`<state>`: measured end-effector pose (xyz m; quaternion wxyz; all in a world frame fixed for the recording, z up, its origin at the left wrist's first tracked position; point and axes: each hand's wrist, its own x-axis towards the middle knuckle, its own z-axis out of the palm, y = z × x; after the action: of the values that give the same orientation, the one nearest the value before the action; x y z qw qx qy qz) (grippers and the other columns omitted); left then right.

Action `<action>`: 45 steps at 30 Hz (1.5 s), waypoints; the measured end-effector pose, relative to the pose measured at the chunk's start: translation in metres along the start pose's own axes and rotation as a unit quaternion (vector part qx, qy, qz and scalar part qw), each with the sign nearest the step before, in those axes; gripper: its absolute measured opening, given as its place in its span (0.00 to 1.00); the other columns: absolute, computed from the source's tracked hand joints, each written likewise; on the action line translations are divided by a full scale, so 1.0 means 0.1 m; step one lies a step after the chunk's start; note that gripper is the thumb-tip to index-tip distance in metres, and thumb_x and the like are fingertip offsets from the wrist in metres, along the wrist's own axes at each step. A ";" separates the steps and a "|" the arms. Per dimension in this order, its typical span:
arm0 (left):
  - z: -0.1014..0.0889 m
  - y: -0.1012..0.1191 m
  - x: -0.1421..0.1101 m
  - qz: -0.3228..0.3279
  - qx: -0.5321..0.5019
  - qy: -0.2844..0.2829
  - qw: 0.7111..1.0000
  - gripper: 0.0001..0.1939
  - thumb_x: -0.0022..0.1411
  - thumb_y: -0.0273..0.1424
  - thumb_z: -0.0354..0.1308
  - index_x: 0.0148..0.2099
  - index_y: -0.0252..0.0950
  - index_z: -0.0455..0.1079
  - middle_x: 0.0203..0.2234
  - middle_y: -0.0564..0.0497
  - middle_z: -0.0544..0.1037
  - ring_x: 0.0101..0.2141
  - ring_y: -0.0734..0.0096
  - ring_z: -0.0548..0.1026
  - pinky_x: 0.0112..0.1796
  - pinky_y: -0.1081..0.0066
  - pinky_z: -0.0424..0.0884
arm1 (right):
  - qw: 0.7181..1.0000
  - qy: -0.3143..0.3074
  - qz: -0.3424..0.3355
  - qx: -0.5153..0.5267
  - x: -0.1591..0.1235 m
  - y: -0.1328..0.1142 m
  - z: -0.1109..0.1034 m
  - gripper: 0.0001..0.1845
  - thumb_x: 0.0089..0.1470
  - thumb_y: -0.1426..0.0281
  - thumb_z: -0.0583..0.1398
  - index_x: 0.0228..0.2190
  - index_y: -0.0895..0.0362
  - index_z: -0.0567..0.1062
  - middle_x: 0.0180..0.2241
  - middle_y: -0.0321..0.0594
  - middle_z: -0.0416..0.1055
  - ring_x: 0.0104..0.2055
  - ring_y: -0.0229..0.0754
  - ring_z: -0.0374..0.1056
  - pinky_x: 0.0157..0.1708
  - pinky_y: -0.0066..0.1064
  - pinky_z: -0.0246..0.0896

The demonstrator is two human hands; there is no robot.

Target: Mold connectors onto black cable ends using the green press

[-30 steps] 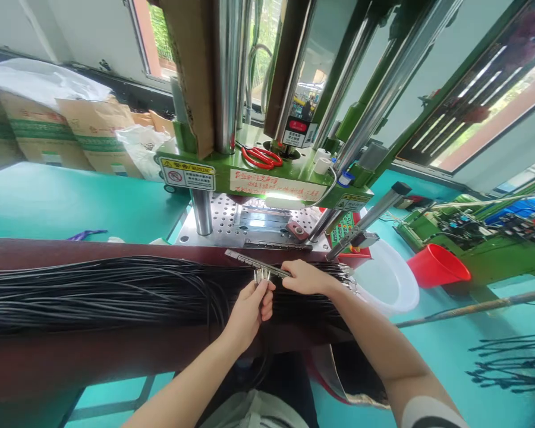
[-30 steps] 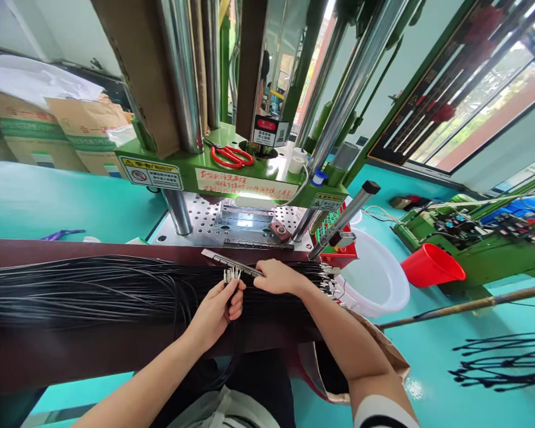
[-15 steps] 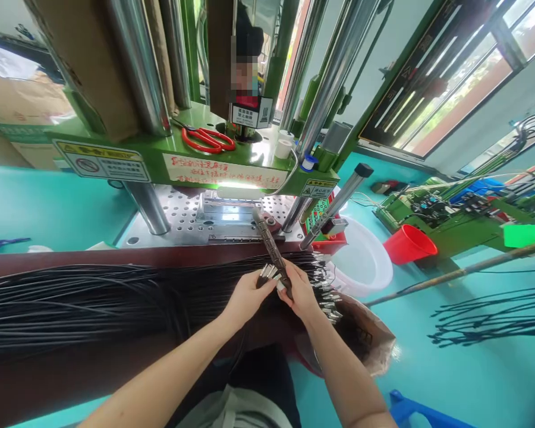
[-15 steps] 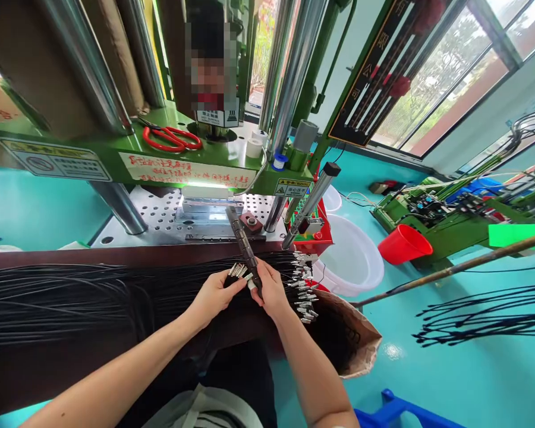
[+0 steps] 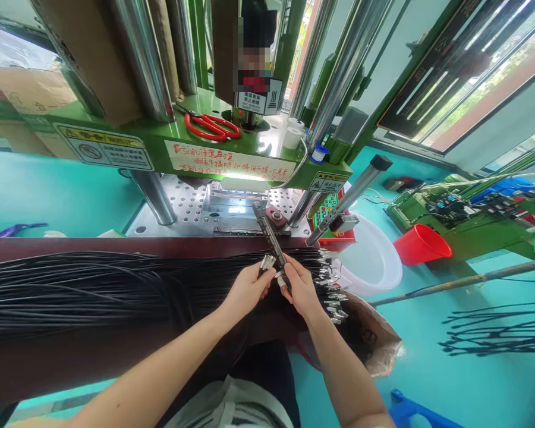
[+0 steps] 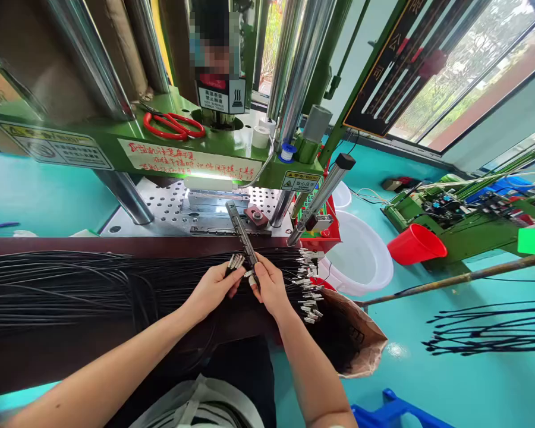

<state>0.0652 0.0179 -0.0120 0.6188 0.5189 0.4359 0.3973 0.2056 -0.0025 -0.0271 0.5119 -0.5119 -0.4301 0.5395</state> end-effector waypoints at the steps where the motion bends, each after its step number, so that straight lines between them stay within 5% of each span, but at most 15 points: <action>1: -0.02 0.02 0.00 0.011 -0.021 0.030 0.999 0.14 0.54 0.41 0.52 0.27 0.34 0.62 0.13 0.59 0.59 0.15 0.81 0.57 0.17 0.78 0.54 | 1.000 0.002 0.009 0.024 0.01 0.00 -0.01 0.25 0.51 0.57 0.56 0.48 0.57 0.67 0.13 0.27 0.57 0.10 0.26 0.48 0.06 0.17 0.38; 4: -0.05 0.06 0.01 0.016 -0.103 0.093 0.990 0.14 0.56 0.43 0.48 0.35 0.37 0.61 0.14 0.62 0.55 0.14 0.82 0.52 0.14 0.79 0.51 | 0.997 0.014 0.022 0.074 0.03 0.01 -0.02 0.25 0.51 0.58 0.57 0.48 0.57 0.66 0.13 0.25 0.55 0.10 0.26 0.47 0.06 0.17 0.38; 8: -0.01 0.00 0.02 -0.025 -0.067 0.038 0.997 0.12 0.56 0.42 0.49 0.30 0.38 0.55 0.13 0.63 0.53 0.13 0.83 0.49 0.13 0.80 0.47 | 0.998 0.015 0.015 0.067 0.02 0.02 -0.01 0.25 0.52 0.59 0.56 0.49 0.57 0.66 0.13 0.26 0.55 0.10 0.26 0.47 0.06 0.17 0.39; 13: 0.02 -0.08 0.06 0.037 0.058 0.034 0.997 0.11 0.52 0.35 0.54 0.24 0.35 0.58 0.16 0.58 0.61 0.18 0.82 0.57 0.20 0.78 0.54 | 0.999 0.003 0.004 0.042 0.01 0.04 -0.03 0.25 0.52 0.60 0.56 0.50 0.56 0.66 0.16 0.29 0.58 0.12 0.27 0.49 0.06 0.16 0.41; 23: -0.03 -0.07 0.06 -0.008 0.023 0.013 1.000 0.13 0.51 0.37 0.55 0.23 0.36 0.57 0.10 0.62 0.54 0.13 0.83 0.50 0.17 0.77 0.49 | 0.999 -0.015 0.015 0.026 0.01 0.05 -0.06 0.25 0.51 0.59 0.57 0.49 0.56 0.67 0.18 0.31 0.60 0.13 0.27 0.50 0.06 0.17 0.42; 32: -0.07 -0.08 0.04 0.014 0.027 0.026 0.999 0.12 0.50 0.37 0.56 0.23 0.35 0.60 0.12 0.60 0.58 0.15 0.82 0.55 0.18 0.77 0.53 | 0.995 -0.026 -0.002 -0.097 -0.06 -0.02 0.00 0.26 0.53 0.58 0.55 0.52 0.55 0.65 0.16 0.29 0.59 0.13 0.26 0.51 0.08 0.17 0.45; 36: -0.14 -0.05 0.05 0.034 -0.033 0.100 0.994 0.13 0.54 0.40 0.53 0.29 0.34 0.65 0.15 0.58 0.62 0.16 0.80 0.59 0.18 0.78 0.57 | 0.999 0.002 0.037 -0.005 -0.04 -0.01 -0.01 0.26 0.51 0.58 0.57 0.50 0.55 0.67 0.16 0.28 0.55 0.13 0.27 0.51 0.07 0.17 0.41; 40: -0.20 -0.02 0.05 0.036 -0.100 0.170 0.980 0.14 0.59 0.43 0.46 0.33 0.37 0.60 0.11 0.62 0.54 0.12 0.81 0.52 0.13 0.79 0.50 | 0.997 0.007 0.035 0.061 0.00 -0.01 -0.03 0.25 0.50 0.59 0.58 0.49 0.55 0.68 0.16 0.28 0.55 0.14 0.28 0.51 0.07 0.16 0.40; 45: -0.16 -0.05 0.06 0.013 -0.035 0.094 0.995 0.12 0.53 0.39 0.54 0.27 0.36 0.57 0.13 0.62 0.56 0.14 0.83 0.53 0.15 0.80 0.50 | 0.998 -0.012 0.043 0.040 0.01 -0.02 -0.03 0.25 0.49 0.59 0.59 0.48 0.56 0.68 0.17 0.30 0.59 0.14 0.27 0.52 0.06 0.16 0.41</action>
<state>0.0523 0.0279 -0.0191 0.5872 0.4631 0.4713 0.4676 0.2084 -0.0016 -0.0255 0.5028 -0.5029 -0.3919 0.5837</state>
